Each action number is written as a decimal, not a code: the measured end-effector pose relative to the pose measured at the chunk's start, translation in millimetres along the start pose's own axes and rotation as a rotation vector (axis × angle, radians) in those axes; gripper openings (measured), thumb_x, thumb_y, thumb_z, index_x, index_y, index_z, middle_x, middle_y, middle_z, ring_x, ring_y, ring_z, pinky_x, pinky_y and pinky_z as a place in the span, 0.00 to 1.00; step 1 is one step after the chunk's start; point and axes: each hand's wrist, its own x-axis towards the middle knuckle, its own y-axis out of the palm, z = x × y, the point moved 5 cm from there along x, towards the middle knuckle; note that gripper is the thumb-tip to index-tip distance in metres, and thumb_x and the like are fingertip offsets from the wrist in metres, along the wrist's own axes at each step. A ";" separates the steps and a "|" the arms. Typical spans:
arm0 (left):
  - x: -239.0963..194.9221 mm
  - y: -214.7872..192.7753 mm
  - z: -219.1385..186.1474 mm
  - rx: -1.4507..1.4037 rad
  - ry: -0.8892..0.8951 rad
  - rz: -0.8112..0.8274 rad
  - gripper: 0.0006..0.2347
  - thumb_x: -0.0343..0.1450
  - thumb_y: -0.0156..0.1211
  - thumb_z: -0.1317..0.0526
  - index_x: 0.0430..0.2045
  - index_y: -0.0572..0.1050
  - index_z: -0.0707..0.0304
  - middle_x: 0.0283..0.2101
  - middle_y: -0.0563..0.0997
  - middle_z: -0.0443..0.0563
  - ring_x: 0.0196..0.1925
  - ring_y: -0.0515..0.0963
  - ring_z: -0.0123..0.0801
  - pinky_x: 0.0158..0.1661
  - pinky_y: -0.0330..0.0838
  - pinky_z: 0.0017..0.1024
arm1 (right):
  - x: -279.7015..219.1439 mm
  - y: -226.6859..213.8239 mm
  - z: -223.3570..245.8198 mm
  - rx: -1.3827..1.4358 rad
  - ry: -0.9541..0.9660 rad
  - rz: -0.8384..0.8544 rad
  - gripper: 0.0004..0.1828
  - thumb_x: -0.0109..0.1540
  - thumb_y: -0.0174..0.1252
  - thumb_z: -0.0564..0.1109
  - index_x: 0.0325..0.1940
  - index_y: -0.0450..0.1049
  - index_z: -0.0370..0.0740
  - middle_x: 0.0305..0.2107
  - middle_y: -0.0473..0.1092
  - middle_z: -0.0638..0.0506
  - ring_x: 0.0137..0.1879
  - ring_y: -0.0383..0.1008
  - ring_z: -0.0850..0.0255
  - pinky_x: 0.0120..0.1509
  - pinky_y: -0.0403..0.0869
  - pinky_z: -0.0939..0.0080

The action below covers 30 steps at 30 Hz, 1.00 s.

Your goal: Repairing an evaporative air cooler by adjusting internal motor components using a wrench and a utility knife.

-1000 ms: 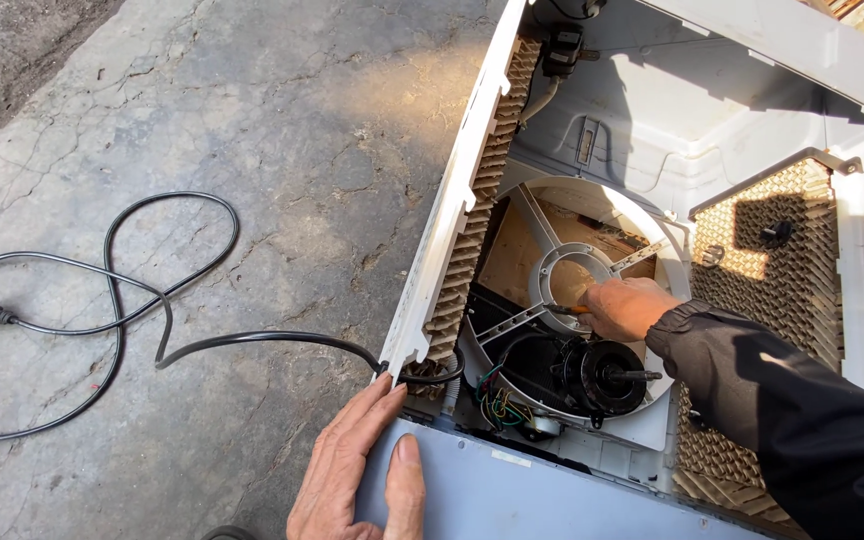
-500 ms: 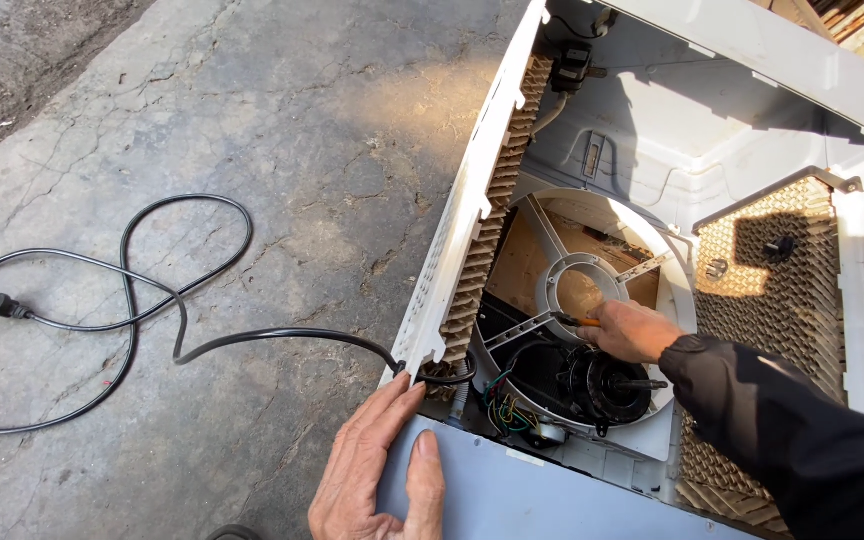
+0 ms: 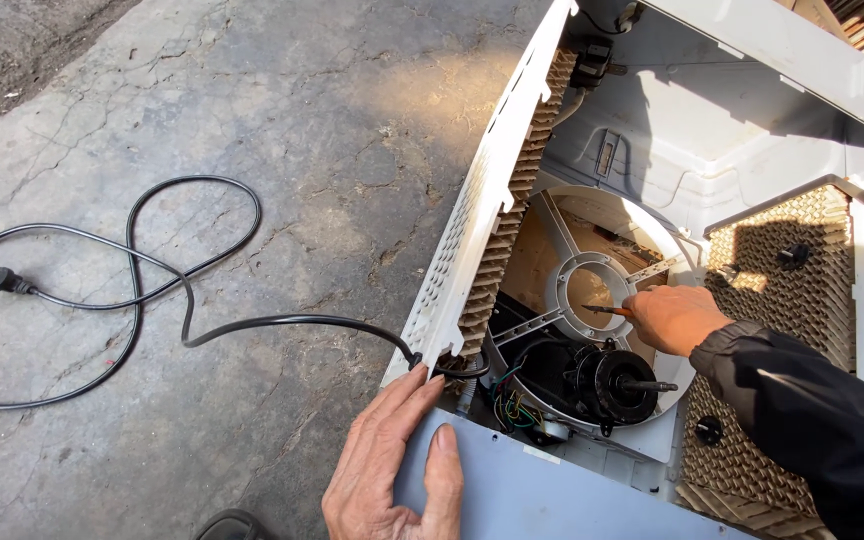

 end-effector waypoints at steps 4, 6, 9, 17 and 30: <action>0.4 -1.3 0.6 -0.013 -0.009 -0.022 0.12 0.73 0.62 0.60 0.46 0.87 0.60 0.54 0.92 0.51 0.58 0.91 0.36 0.62 0.80 0.32 | 29.9 37.6 -11.9 -0.097 -0.087 -0.160 0.14 0.73 0.50 0.55 0.60 0.76 0.70 0.51 0.75 0.57 0.57 0.84 0.51 0.54 0.80 0.48; 1.1 -1.8 -0.4 -0.016 0.010 -0.020 0.12 0.73 0.61 0.60 0.47 0.87 0.59 0.54 0.91 0.51 0.57 0.91 0.36 0.62 0.81 0.32 | 29.2 34.8 -10.2 -0.147 -0.083 -0.150 0.15 0.73 0.51 0.57 0.62 0.76 0.71 0.56 0.72 0.54 0.56 0.83 0.49 0.56 0.80 0.46; 1.8 -2.5 -1.0 -0.022 0.011 -0.028 0.11 0.73 0.63 0.62 0.47 0.87 0.59 0.54 0.91 0.51 0.58 0.91 0.37 0.62 0.82 0.31 | 28.6 34.7 -8.0 -0.171 -0.103 -0.194 0.17 0.73 0.51 0.60 0.66 0.73 0.73 0.54 0.70 0.54 0.59 0.79 0.50 0.57 0.79 0.48; 1.2 -3.5 1.5 -0.021 0.036 -0.033 0.12 0.74 0.62 0.61 0.48 0.86 0.59 0.54 0.91 0.52 0.57 0.92 0.38 0.61 0.82 0.33 | 43.9 40.8 -5.9 -0.292 -0.174 -0.372 0.23 0.66 0.60 0.63 0.66 0.73 0.76 0.55 0.70 0.58 0.65 0.74 0.55 0.61 0.77 0.51; 1.9 -4.4 2.2 -0.021 0.055 -0.030 0.11 0.74 0.62 0.61 0.47 0.86 0.59 0.54 0.90 0.51 0.56 0.92 0.39 0.61 0.83 0.33 | 46.2 25.5 4.0 -0.349 -0.152 -0.304 0.15 0.69 0.57 0.59 0.60 0.77 0.74 0.53 0.72 0.56 0.62 0.76 0.56 0.64 0.78 0.54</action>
